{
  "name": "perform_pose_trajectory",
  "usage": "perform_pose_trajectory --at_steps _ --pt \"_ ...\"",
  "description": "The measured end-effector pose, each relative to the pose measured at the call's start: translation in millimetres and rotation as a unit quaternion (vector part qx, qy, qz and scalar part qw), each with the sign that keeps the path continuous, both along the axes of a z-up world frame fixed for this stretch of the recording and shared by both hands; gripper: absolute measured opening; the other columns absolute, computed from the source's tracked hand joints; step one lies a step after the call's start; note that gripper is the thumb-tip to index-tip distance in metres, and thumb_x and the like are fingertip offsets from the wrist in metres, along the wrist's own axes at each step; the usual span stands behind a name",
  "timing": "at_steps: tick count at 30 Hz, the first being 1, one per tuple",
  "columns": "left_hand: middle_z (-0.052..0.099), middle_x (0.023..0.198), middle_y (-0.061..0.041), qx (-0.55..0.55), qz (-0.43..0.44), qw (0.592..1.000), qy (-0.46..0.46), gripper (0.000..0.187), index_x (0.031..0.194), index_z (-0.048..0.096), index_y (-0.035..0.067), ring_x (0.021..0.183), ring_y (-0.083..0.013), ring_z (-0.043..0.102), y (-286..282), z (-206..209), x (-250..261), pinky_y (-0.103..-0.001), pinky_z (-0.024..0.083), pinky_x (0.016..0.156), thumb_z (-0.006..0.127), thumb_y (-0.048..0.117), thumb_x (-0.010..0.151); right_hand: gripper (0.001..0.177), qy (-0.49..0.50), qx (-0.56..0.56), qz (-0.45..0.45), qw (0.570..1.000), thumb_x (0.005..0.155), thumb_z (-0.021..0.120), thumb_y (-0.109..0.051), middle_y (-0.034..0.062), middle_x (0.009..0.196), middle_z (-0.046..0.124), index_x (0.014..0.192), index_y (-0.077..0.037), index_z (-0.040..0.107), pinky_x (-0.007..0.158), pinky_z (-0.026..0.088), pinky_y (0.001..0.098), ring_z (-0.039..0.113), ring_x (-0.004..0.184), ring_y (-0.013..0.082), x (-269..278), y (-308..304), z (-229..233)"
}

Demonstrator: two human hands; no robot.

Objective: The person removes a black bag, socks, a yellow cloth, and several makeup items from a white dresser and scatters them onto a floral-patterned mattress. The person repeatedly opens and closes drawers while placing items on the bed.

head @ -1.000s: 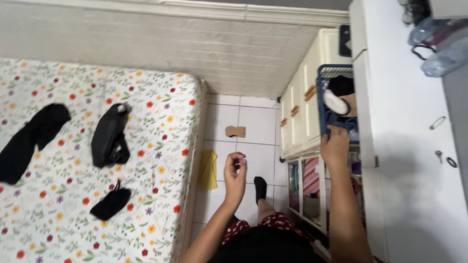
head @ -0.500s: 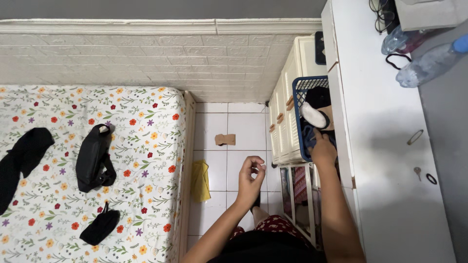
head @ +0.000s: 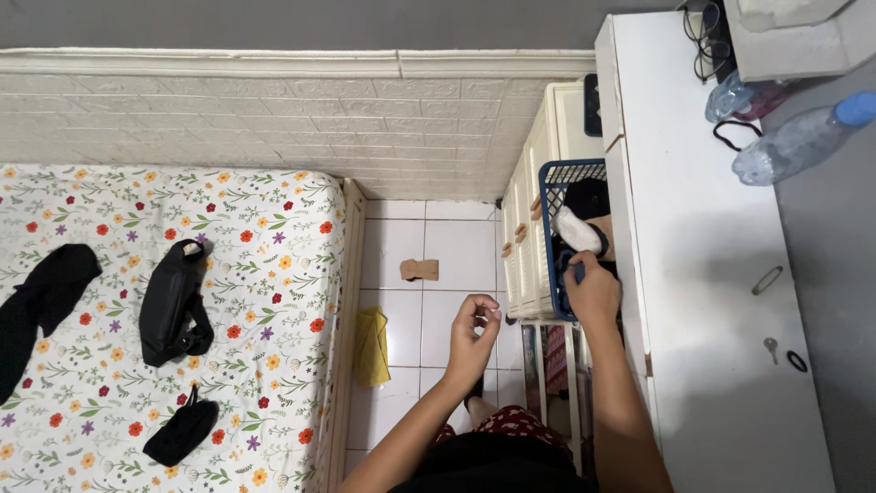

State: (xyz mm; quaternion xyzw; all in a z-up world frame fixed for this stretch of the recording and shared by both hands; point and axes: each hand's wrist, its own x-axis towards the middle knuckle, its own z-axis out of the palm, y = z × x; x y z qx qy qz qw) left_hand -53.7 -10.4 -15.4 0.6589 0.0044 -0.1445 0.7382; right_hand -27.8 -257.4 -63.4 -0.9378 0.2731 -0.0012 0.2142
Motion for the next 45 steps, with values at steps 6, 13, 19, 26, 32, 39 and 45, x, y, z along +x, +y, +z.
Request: perform_pose_trajectory --at_steps 6,13,19,26,32,39,45 --pt "0.06 0.097 0.0 -0.011 0.005 0.999 -0.047 0.011 0.106 0.06 0.006 0.087 -0.0082 0.054 -4.3 0.0 0.5 -0.025 0.046 0.075 0.062 0.001 0.096 0.07 0.203 -0.023 0.118 0.972 0.072 0.084 -0.029 0.0146 0.109 0.072 0.136 -0.025 0.057 0.083 0.056 0.0475 0.07 0.097 0.0369 10.9 -15.4 -24.9" --pt "0.058 0.09 0.001 0.009 0.033 0.999 0.001 0.011 0.105 0.06 0.008 0.081 -0.0077 0.051 11.8 -0.2 -3.8 -0.024 0.041 0.061 0.062 0.005 0.095 0.034 0.146 -0.088 0.055 0.984 0.089 0.072 -0.037 0.0169 0.106 0.076 0.117 -0.017 0.073 0.084 0.058 0.048 0.072 0.097 0.0362 12.3 0.2 -0.7" --pt "0.06 0.09 0.001 0.007 0.078 0.996 -0.029 0.008 0.105 0.061 0.008 0.081 -0.0075 0.053 27.7 -6.6 -12.2 -0.023 0.042 0.063 0.062 0.008 0.097 0.035 0.031 -0.063 0.097 0.993 0.09 0.073 -0.035 0.0179 0.095 0.076 0.118 -0.014 0.073 0.08 0.057 0.0463 0.073 0.088 0.0368 19.8 28.2 79.5" --pt "0.063 0.104 -0.001 -0.006 0.091 0.994 -0.06 0.021 0.116 0.057 0.006 0.093 -0.01 0.059 55.1 -2.4 -28.9 -0.025 0.05 0.073 0.065 0.011 0.097 0.025 0.075 0.204 0.255 0.942 0.091 0.072 -0.022 0.0078 0.102 0.076 0.113 -0.011 0.071 0.079 0.056 0.0341 0.075 0.087 0.0225 24.1 99.3 91.1" --pt "0.063 0.101 -0.008 0.017 0.131 0.991 -0.026 0.042 0.129 0.05 0.004 0.085 -0.0146 0.062 112.8 4.0 -66.2 -0.031 0.054 0.073 0.072 0.017 0.094 0.014 0.102 0.408 0.455 0.785 0.091 0.075 -0.011 0.001 0.085 0.066 0.1 -0.002 0.069 0.068 0.05 0.0279 0.058 0.078 0.0104 4.0 183.9 65.6" --pt "0.071 0.094 -0.02 0.267 0.218 0.938 0.037 0.029 0.114 0.061 0.001 0.083 -0.027 0.067 236.3 -11.0 -191.3 -0.04 0.054 0.075 0.071 0.009 0.088 0.018 0.379 0.182 0.649 0.634 0.087 0.076 -0.02 0.0047 0.072 0.067 0.099 -0.007 0.073 0.06 0.05 0.0295 0.061 0.064 0.012 -22.9 331.3 73.7" --pt "-0.003 0.162 -0.045 0.368 0.611 0.694 0.096 0.095 0.16 -0.001 -0.005 0.147 -0.0515 0.017 297.4 9.0 -321.2 -0.055 0.027 0.117 0.067 0.025 0.1 0.059 0.094 0.168 0.846 0.498 0.082 0.081 -0.024 0.0208 0.139 0.044 0.132 -0.007 0.055 0.099 0.046 0.0506 0.04 0.125 0.0402 -120.7 476.4 106.5"
